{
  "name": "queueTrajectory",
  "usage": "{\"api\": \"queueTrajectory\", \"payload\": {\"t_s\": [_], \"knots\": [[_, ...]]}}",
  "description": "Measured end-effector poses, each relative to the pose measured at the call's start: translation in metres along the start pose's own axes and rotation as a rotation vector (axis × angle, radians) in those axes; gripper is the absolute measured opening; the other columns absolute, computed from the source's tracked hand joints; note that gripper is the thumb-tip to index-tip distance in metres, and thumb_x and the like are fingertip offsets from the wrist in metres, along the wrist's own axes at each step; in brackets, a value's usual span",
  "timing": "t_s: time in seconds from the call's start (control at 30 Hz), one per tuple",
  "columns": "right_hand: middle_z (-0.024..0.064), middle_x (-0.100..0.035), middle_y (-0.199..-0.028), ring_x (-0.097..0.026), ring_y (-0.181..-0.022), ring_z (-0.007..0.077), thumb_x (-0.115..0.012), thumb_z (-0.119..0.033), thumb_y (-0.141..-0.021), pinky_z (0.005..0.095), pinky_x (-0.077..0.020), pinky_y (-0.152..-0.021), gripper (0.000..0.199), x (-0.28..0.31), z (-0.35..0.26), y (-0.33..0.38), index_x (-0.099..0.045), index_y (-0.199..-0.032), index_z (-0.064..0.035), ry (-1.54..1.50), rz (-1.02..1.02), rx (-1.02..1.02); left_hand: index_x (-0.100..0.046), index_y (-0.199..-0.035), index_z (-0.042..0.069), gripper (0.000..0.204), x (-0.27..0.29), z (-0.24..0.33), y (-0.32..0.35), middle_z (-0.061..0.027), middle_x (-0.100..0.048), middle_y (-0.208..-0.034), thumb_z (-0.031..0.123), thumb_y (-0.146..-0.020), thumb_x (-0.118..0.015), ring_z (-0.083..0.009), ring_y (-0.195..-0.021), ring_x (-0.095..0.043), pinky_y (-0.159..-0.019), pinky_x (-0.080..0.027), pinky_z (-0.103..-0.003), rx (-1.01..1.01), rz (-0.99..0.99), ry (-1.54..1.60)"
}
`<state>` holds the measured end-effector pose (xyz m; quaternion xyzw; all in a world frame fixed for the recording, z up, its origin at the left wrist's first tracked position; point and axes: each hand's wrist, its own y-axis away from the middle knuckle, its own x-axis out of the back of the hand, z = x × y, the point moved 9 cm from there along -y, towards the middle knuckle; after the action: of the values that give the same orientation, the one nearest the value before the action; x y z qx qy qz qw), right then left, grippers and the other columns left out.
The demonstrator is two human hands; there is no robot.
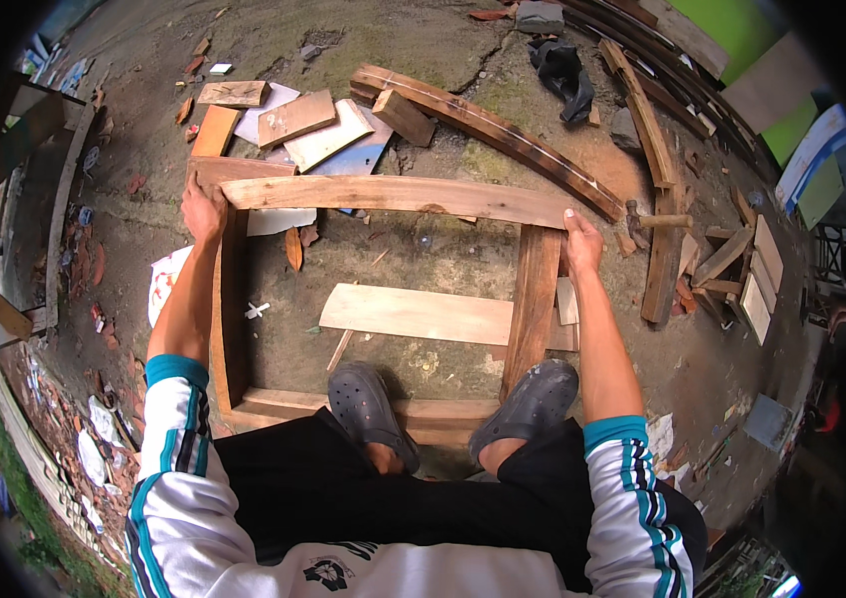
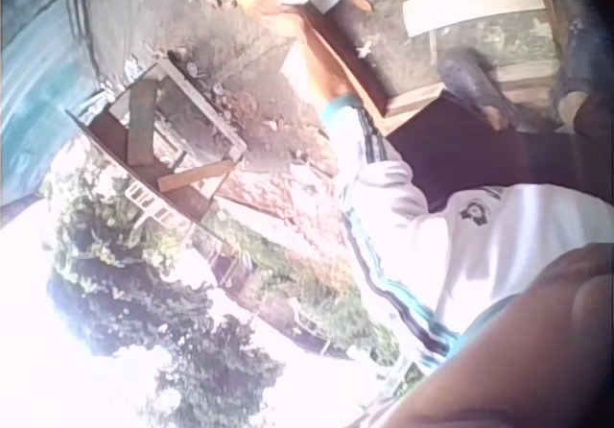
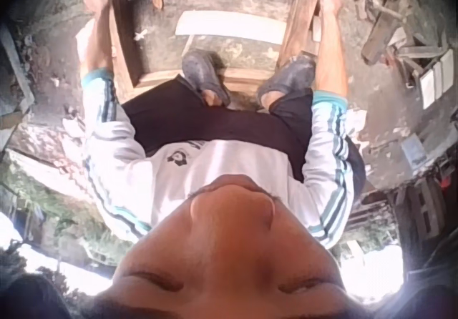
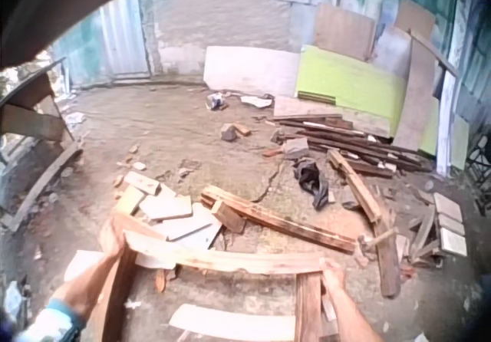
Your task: The person assembles a rectangular wooden frame by arranging planks on the ground, aligning them, and securing joints with nails and a hammer. The person then uses a hand saw to cut a separate piece of wood to size.
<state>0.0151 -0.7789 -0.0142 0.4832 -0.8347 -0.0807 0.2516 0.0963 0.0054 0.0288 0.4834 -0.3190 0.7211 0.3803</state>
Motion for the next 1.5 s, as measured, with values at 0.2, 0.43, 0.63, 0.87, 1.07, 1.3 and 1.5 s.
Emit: {"api": "queueTrajectory", "payload": {"t_s": [0.2,0.43,0.63,0.87,1.07,1.3,1.5], "knots": [[0.0112,-0.070,-0.120,-0.066,-0.105,0.0194,-0.071,-0.031,-0.096,0.0338,-0.0528,-0.088,0.046,-0.004,0.005,-0.007,-0.066,-0.128,0.0013,-0.007,0.013,-0.004,-0.039,-0.148,-0.001,0.078,-0.017,0.032,0.004,-0.0362,-0.044,-0.143,0.050,-0.093,-0.058,-0.0495,-0.135,-0.041,-0.112,-0.035,-0.053,0.058,-0.067,-0.006],[0.0125,-0.069,-0.125,-0.065,-0.111,0.0221,-0.072,-0.032,-0.095,0.0350,-0.0521,-0.090,0.051,0.001,0.001,-0.003,-0.063,-0.134,-0.0001,0.073,0.035,0.049,-0.030,-0.155,0.002,0.104,-0.055,0.141,0.072,-0.0342,-0.015,-0.162,0.079,-0.087,-0.045,-0.0512,-0.152,-0.004,-0.122,-0.002,-0.060,0.111,-0.085,-0.057],[0.0186,-0.069,-0.126,-0.065,-0.118,0.0235,-0.074,-0.030,-0.092,0.0329,-0.0470,-0.103,0.052,-0.006,-0.006,0.010,-0.065,-0.129,0.0046,-0.045,0.028,-0.039,-0.041,-0.150,0.005,0.082,-0.055,0.220,0.102,-0.0203,-0.038,-0.157,0.067,-0.097,-0.041,-0.0366,-0.152,-0.022,-0.122,-0.009,-0.058,-0.324,-0.085,-0.042],[0.0097,-0.071,-0.119,-0.067,-0.102,0.0170,-0.073,-0.032,-0.095,0.0291,-0.0534,-0.086,0.053,-0.006,-0.006,0.011,-0.062,-0.135,0.0007,0.163,0.047,-0.069,-0.052,-0.143,0.011,0.072,-0.074,0.370,0.202,-0.0136,-0.058,-0.141,0.065,-0.098,-0.042,-0.0316,-0.141,-0.042,-0.119,-0.023,-0.053,-0.892,-0.322,0.002],[0.0193,-0.066,-0.131,-0.064,-0.118,0.0216,-0.072,-0.031,-0.095,0.0300,-0.0466,-0.101,0.055,-0.013,-0.013,0.015,-0.061,-0.134,0.0052,0.031,0.018,-0.010,-0.070,-0.119,0.009,0.062,-0.105,0.442,0.246,-0.0146,-0.068,-0.121,0.058,-0.099,-0.038,-0.0318,-0.120,-0.059,-0.105,-0.040,-0.052,-0.937,-0.599,-0.055],[0.0213,-0.069,-0.125,-0.065,-0.117,0.0217,-0.071,-0.032,-0.095,0.0292,-0.0467,-0.102,0.056,-0.011,-0.023,0.028,-0.060,-0.134,0.0067,-0.101,0.022,0.021,-0.071,-0.108,0.003,0.081,-0.101,0.460,0.252,-0.0250,-0.072,-0.083,0.074,-0.093,-0.036,-0.0402,-0.084,-0.072,-0.078,-0.055,-0.049,-0.747,-0.731,-0.106],[0.0200,-0.073,-0.111,-0.069,-0.101,0.0215,-0.070,-0.026,-0.096,0.0308,-0.0522,-0.095,0.044,0.001,0.005,0.039,-0.066,-0.123,0.0082,-0.257,0.209,-0.137,-0.073,-0.103,0.004,0.080,-0.106,0.454,0.251,-0.0254,-0.071,-0.076,0.076,-0.092,-0.039,-0.0397,-0.080,-0.072,-0.075,-0.054,-0.048,-0.751,-0.677,-0.095]]}}
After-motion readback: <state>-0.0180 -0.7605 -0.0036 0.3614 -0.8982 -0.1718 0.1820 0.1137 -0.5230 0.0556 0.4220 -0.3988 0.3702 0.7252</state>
